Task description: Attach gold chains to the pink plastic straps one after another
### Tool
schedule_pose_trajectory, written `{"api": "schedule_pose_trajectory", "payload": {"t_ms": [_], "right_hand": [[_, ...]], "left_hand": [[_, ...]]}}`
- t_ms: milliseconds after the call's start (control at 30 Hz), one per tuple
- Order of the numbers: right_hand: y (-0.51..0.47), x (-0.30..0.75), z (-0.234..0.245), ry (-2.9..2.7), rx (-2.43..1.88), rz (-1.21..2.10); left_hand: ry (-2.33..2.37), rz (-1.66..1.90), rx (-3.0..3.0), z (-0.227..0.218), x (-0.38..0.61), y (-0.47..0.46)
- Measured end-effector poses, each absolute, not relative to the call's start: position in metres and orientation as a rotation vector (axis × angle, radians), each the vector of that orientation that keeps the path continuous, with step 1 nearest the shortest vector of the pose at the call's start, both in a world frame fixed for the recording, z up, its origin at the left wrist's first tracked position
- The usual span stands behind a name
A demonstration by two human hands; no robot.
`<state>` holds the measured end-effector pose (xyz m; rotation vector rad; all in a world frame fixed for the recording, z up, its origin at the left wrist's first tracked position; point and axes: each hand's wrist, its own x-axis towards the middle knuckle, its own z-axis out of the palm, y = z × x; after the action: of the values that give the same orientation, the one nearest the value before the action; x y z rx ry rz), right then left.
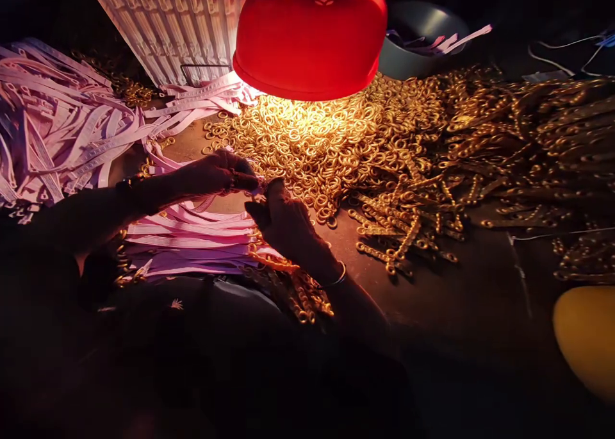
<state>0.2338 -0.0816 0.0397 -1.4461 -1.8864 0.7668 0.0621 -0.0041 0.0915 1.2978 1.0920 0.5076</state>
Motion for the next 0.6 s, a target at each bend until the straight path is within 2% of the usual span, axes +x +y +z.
{"api": "schedule_pose_trajectory", "payload": {"t_ms": [267,467,600], "right_hand": [[-0.146,0.215,0.039,-1.943,-1.563,0.743],[-0.146,0.206,0.039,-1.754,-1.458,1.108],[-0.14,0.202,0.039,-1.744,-1.402,1.214]], "left_hand": [[0.888,0.373,1.255,0.075,0.037,-0.076],[0.894,0.489,1.209,0.06,0.028,-0.09],[0.859,0.481,1.145,0.046,0.027,-0.085]]}}
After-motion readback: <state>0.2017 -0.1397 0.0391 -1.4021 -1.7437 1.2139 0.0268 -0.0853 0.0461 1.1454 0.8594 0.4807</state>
